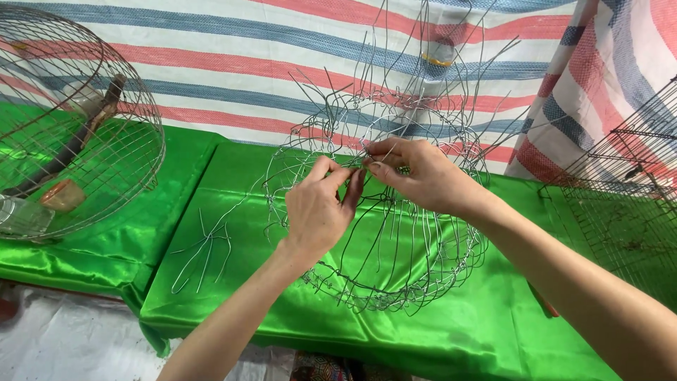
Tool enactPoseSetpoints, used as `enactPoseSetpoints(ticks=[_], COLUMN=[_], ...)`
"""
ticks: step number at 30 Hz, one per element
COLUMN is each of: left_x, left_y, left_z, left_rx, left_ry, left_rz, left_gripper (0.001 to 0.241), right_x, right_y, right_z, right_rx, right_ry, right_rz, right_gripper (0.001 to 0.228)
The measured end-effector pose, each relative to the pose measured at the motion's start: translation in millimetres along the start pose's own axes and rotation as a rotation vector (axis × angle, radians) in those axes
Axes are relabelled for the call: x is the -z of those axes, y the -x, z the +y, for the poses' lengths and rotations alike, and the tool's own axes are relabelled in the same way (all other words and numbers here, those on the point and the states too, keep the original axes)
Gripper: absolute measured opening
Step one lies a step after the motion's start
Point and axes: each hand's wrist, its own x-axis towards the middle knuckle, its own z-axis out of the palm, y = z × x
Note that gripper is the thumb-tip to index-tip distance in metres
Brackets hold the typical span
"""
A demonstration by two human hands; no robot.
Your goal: The person is assembling a wire cage by manually twisting thin metal wires to secure the frame and using pliers to assist in the process.
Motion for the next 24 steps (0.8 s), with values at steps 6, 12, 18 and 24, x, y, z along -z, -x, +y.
enactPoseSetpoints(ticks=[6,12,18,24], left_x=[12,13,-3,-2], left_y=[-14,-27,-23,-25], left_z=[11,2,-8,-8], left_rx=[-0.128,-0.081,-0.045,-0.025], left_ry=[-0.091,-0.017,0.213,0.271], left_rz=[-0.117,-0.116,-0.027,-0.018], left_gripper=[0.026,0.024,0.021,0.018], right_x=[5,17,22,18], right_y=[1,-3,-17,-55], right_z=[-11,-8,8,64], right_rx=[0.013,-0.096,-0.299,-0.373], right_ry=[0.004,-0.06,-0.205,-0.333], right_rz=[-0.045,-0.066,0.018,0.098], right_gripper=[0.033,0.033,0.031,0.03])
